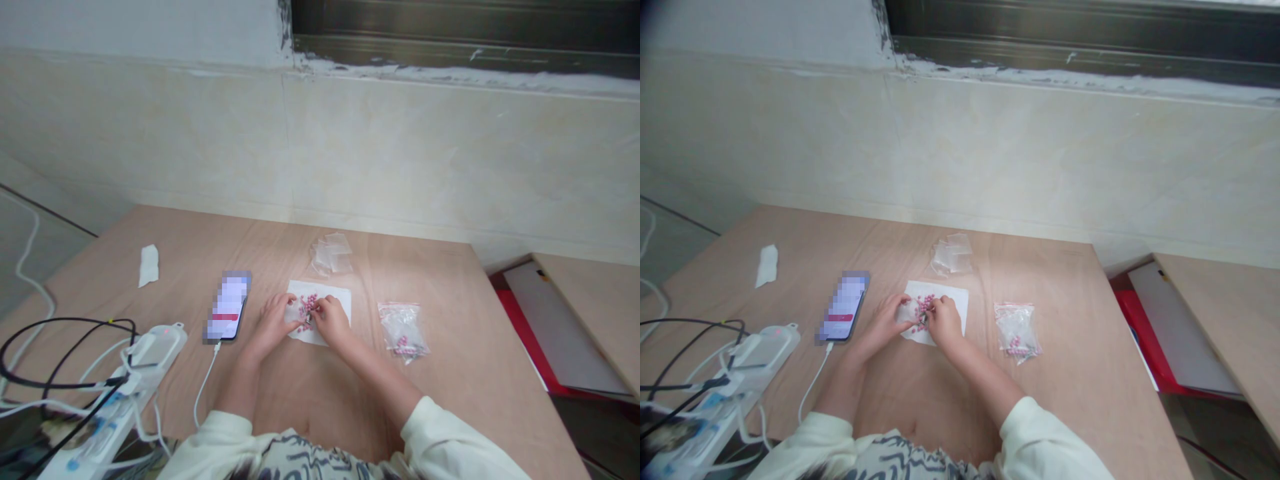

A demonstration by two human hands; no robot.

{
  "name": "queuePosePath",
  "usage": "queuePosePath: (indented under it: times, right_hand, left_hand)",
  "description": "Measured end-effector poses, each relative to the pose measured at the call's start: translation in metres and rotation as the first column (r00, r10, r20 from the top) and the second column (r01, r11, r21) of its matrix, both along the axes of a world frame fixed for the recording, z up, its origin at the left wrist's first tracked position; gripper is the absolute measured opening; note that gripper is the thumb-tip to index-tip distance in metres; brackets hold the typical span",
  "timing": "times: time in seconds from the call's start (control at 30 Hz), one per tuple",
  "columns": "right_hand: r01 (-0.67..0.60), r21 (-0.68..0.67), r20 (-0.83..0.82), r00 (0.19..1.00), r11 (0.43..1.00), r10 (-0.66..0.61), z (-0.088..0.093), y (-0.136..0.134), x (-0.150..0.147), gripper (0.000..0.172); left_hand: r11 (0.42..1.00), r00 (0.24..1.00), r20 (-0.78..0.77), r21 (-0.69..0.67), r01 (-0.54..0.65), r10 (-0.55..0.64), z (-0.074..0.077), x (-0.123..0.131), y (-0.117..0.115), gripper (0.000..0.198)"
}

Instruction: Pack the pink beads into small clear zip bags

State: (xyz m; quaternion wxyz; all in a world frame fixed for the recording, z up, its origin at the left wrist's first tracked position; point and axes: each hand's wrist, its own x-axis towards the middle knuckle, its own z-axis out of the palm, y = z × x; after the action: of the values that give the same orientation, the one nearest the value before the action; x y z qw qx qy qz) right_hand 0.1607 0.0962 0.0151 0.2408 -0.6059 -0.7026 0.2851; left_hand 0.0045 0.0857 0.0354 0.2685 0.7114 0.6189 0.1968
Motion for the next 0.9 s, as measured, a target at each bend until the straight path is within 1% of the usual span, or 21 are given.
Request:
queuePosePath:
  times: [0.17,0.3,0.4,0.5,0.6,0.7,0.77,0.9]
  right_hand:
    - [-0.038,-0.004,0.164,0.986,0.999,0.038,0.002,-0.001,-0.002,0.011]
    - [-0.08,0.017,0.32,0.945,0.997,0.07,0.007,0.0,-0.006,0.013]
    - [-0.073,0.017,0.354,0.933,0.997,0.062,0.009,0.001,-0.006,0.012]
    - [-0.025,0.009,0.257,0.966,1.0,0.021,0.012,0.003,-0.003,0.011]
    - [0.025,0.018,0.053,0.998,1.0,-0.026,0.019,0.004,0.001,0.009]
    - [-0.021,0.032,-0.122,0.992,0.999,0.024,0.028,0.002,0.0,0.009]
    - [-0.042,0.042,-0.188,0.981,0.998,0.049,0.033,-0.003,-0.003,0.01]
    - [-0.002,0.049,-0.25,0.968,0.999,0.014,0.039,-0.012,-0.001,0.01]
  left_hand:
    - [1.0,1.0,-0.016,0.005,0.007,-0.007,0.002,0.0,0.0,0.036]
    - [1.0,1.0,-0.023,0.005,0.005,-0.005,0.003,0.002,0.001,0.036]
    - [1.0,1.0,-0.013,0.004,0.009,-0.009,0.003,0.001,0.001,0.036]
    - [1.0,1.0,0.0,-0.007,0.008,-0.008,0.003,0.001,0.001,0.036]
    - [1.0,1.0,0.013,-0.009,0.011,-0.011,0.004,0.004,0.001,0.037]
    - [1.0,0.999,0.043,-0.008,0.003,-0.003,0.005,0.01,0.003,0.036]
    - [1.0,0.996,0.086,-0.007,-0.016,0.017,0.006,0.016,0.004,0.036]
    - [0.996,0.98,0.183,-0.012,-0.083,0.084,0.008,0.023,0.002,0.036]
